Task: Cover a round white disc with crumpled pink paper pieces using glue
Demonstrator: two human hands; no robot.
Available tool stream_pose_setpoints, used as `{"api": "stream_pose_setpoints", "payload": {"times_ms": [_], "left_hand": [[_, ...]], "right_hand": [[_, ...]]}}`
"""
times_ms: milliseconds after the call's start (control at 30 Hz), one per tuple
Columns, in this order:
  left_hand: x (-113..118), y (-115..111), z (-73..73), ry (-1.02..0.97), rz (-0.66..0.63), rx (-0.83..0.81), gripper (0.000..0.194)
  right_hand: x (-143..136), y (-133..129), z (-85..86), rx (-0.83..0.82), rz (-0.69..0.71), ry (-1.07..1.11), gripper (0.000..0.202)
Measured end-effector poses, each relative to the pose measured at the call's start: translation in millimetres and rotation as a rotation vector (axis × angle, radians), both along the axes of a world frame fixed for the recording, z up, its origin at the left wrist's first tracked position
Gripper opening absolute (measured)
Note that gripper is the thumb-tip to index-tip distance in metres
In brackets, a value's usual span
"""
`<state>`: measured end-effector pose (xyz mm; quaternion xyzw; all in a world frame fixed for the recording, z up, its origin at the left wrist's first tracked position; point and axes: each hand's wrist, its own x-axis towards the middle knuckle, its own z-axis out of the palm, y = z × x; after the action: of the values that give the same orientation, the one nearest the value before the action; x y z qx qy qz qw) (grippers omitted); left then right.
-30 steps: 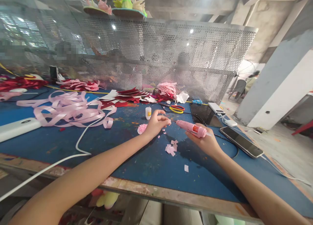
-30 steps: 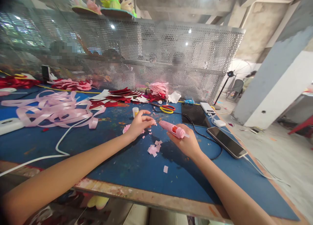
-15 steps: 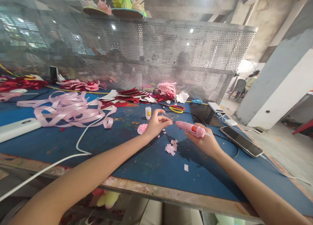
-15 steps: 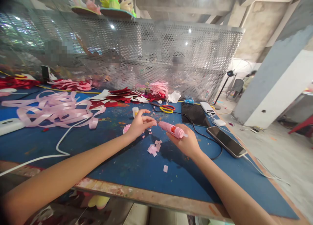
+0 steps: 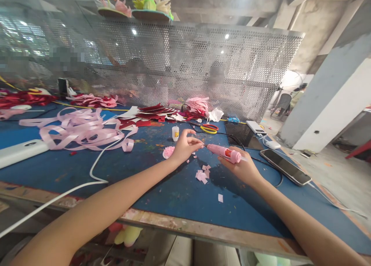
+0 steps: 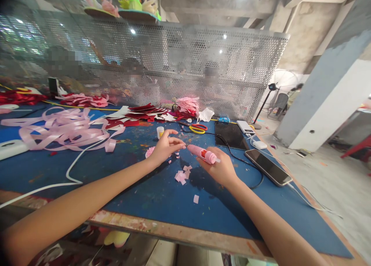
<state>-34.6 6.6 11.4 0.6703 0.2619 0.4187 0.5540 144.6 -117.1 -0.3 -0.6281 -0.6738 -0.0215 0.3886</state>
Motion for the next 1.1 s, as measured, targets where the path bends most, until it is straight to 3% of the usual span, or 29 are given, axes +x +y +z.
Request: {"api": "stream_pose_setpoints", "payload": {"times_ms": [400, 567, 667, 733, 833, 900, 933, 1000, 1100], "left_hand": [[0, -4, 4.9, -0.009, 0.015, -0.017, 0.047], [0, -10, 7.1, 0.014, -0.005, -0.077, 0.048], [0, -13, 5.8, 0.011, -0.063, -0.082, 0.048], [1, -15, 4.7, 0.009, -0.105, -0.079, 0.048], [2, -19, 4.1, 0.001, -0.167, -0.08, 0.05], [2, -23, 4.7, -0.016, -0.212, -0.083, 0.051], [2, -24, 5.1, -0.024, -0.23, -0.082, 0.051], [2, -27, 5.9, -0.033, -0.255, -0.078, 0.052], [1, -27, 5.8, -0.031, -0.289, -0.062, 0.052]], "right_hand": [[3, 2, 0.4, -0.047, -0.071, -0.144, 0.03], [13, 8, -2.5, -0.191, -0.231, 0.037, 0.032], [17, 10, -2.4, -0.226, -0.247, 0.131, 0.04], [16, 8, 0.8, -0.067, -0.333, 0.127, 0.044], [8, -1, 8.9, 0.36, -0.444, -0.007, 0.037], [0, -7, 12.1, 0.5, -0.319, -0.081, 0.018], [-5, -10, 12.0, 0.489, -0.218, -0.095, 0.01], [-14, -12, 8.3, 0.364, -0.053, -0.098, 0.008], [-24, -9, -1.4, 0.18, 0.037, -0.093, 0.013]]}}
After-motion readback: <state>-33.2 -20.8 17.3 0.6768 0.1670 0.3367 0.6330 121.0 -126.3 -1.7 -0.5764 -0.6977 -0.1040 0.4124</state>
